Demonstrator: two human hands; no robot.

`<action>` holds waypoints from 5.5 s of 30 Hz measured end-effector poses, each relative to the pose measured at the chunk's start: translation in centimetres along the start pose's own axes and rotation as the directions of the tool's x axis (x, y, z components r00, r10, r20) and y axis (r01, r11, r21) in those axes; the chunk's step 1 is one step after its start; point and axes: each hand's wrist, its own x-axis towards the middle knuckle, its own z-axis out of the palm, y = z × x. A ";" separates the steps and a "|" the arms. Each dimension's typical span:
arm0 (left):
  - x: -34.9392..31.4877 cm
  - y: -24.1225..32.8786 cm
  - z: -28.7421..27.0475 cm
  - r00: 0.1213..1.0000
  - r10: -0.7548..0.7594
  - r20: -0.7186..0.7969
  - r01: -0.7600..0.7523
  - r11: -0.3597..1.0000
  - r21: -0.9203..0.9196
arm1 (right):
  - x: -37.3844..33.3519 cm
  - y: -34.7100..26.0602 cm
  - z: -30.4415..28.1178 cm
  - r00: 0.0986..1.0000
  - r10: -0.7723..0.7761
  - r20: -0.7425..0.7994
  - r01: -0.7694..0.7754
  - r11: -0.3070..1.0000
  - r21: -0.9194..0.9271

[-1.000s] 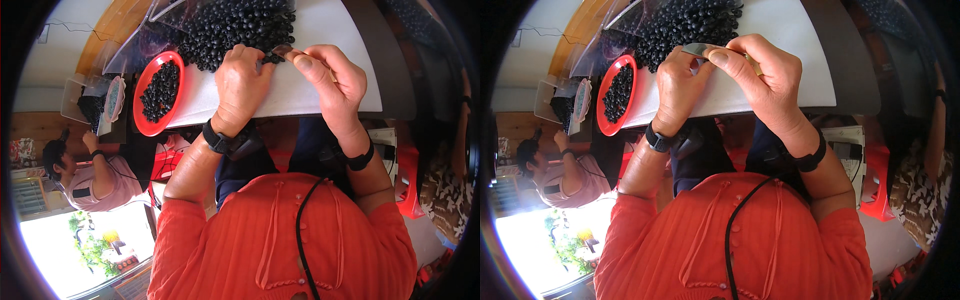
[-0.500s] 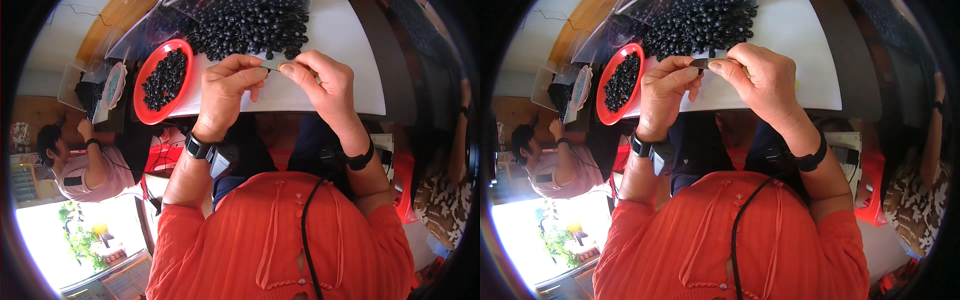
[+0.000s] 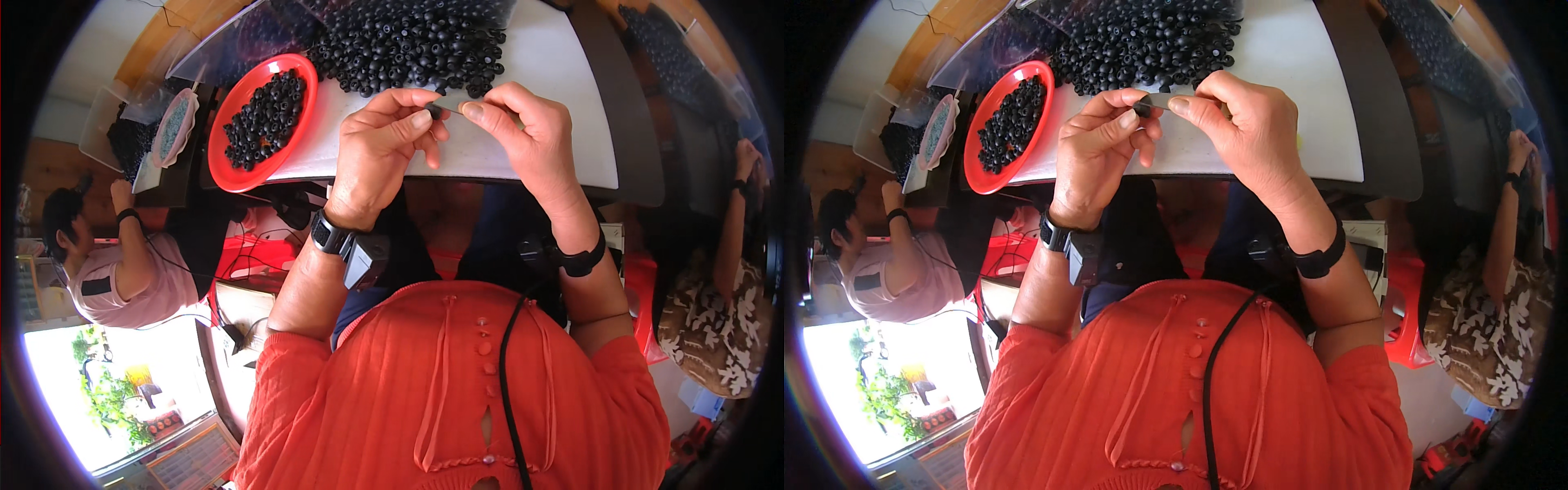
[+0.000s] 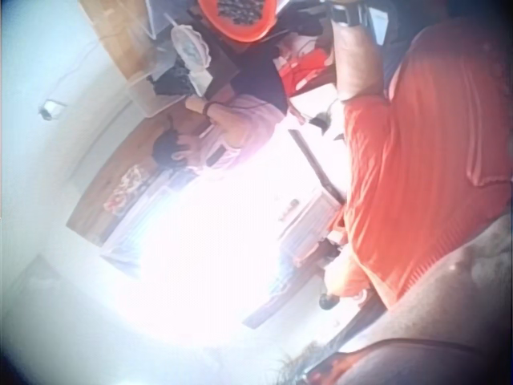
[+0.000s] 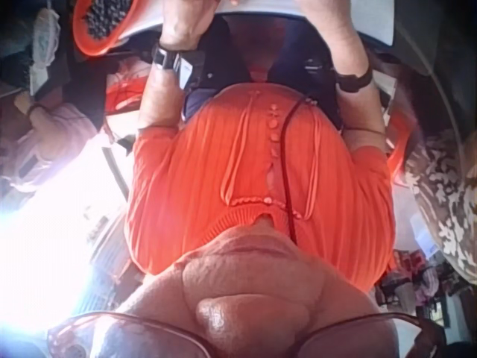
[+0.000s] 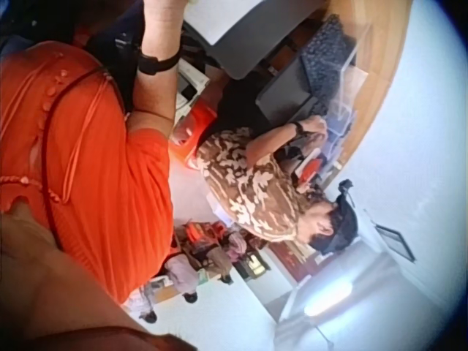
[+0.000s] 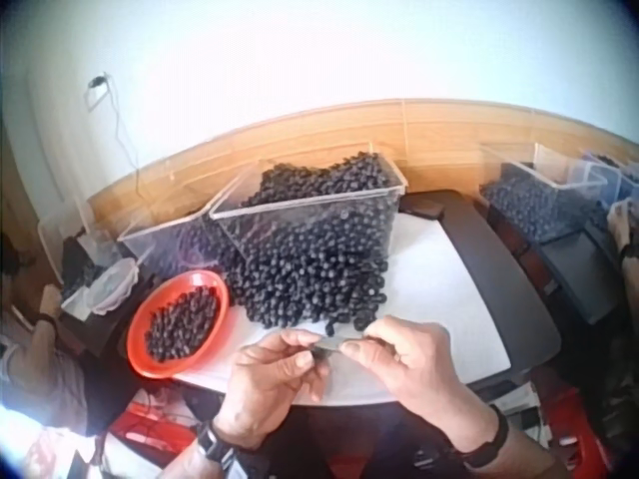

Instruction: Sort and inspect small black rubber or plastic components at a workstation.

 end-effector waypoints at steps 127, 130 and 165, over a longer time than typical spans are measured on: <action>-0.8 -0.1 0.1 0.996 0.036 -0.083 -0.014 0.968 0.252 | -0.2 0.4 0.7 0.994 -0.103 0.023 0.105 0.988 -0.114; -0.9 -0.2 0.0 0.997 0.008 -0.076 0.004 0.987 0.161 | -0.2 0.3 0.6 0.995 -0.093 0.028 0.096 0.989 -0.112; -1.0 -0.5 0.0 0.997 0.015 -0.075 -0.020 0.998 -0.062 | -0.3 0.2 0.3 0.994 -0.103 0.036 0.102 0.994 0.033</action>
